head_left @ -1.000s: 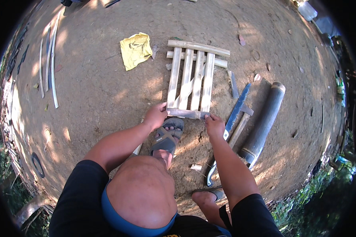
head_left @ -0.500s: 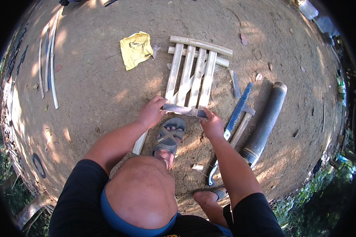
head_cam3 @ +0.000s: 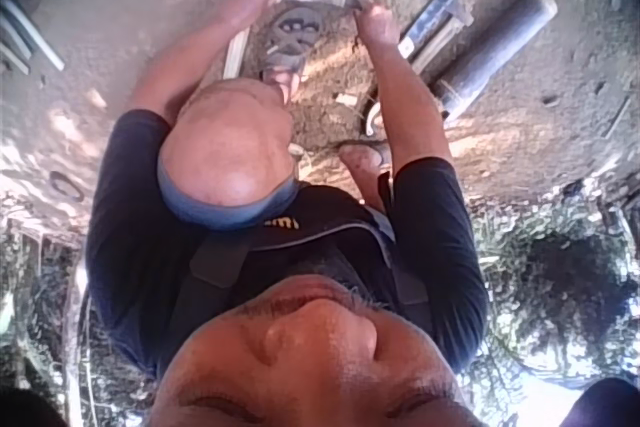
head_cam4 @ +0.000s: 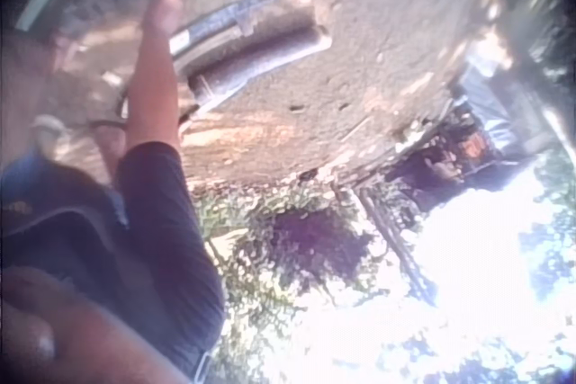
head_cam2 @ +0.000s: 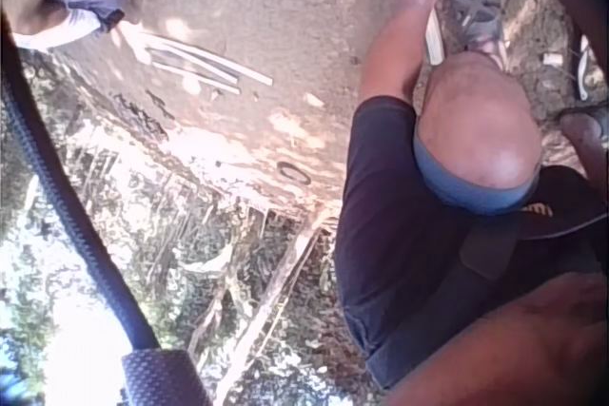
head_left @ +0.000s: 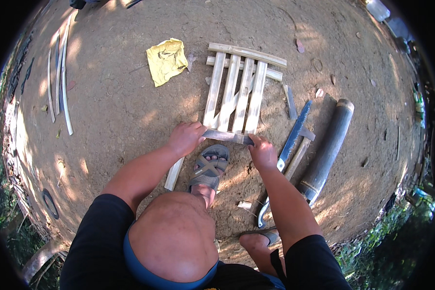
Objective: The person saws bamboo segments, trims them with a large knife, and assembles them into a small slatted structure using a hammer and nails.
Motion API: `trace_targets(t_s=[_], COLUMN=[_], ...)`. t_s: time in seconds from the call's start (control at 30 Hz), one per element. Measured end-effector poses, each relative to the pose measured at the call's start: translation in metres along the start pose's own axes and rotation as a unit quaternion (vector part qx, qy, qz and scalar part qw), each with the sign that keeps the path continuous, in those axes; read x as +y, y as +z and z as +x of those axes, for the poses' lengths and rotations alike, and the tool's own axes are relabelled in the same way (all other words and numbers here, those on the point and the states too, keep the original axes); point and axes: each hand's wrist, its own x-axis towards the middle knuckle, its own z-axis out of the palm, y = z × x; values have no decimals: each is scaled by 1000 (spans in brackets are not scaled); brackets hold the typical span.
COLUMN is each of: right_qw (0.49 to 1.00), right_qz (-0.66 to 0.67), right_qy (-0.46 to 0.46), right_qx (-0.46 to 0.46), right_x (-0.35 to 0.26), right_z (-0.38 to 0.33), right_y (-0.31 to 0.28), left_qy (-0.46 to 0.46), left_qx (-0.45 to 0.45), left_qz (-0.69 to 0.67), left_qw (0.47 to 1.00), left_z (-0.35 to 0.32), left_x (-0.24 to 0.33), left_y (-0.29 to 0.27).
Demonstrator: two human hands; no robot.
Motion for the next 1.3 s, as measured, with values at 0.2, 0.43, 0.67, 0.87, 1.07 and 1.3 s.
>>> trace_targets(t_s=[0.2, 0.43, 0.67, 0.87, 1.07, 1.3], right_qw=[999, 999, 989, 966, 964, 959], right_qz=[-13, -16, -115, -197, -210, -222], right_qy=[-20, 22, -30, -101, -72, -37], right_qx=[24, -26, -93, -132, -146, -172], right_x=[4, -6, -19, -35, -53, -59], right_z=[-1, -1, -26, -49, -47, -43], right_y=[2, -8, -18, -5, -2, -2], left_qy=[6, -14, -31, -44, -39, -26], left_qx=[9, 7, 27, 30, 32, 13], left_qz=[1, -29, -25, -35, -35, 22], left_qw=[1000, 999, 999, 998, 998, 999], left_z=[1, 2, 1, 1, -2, -10], left_x=[-2, -2, -1, 2, 3, 30], left_y=[5, 2, 8, 6, 4, -6])
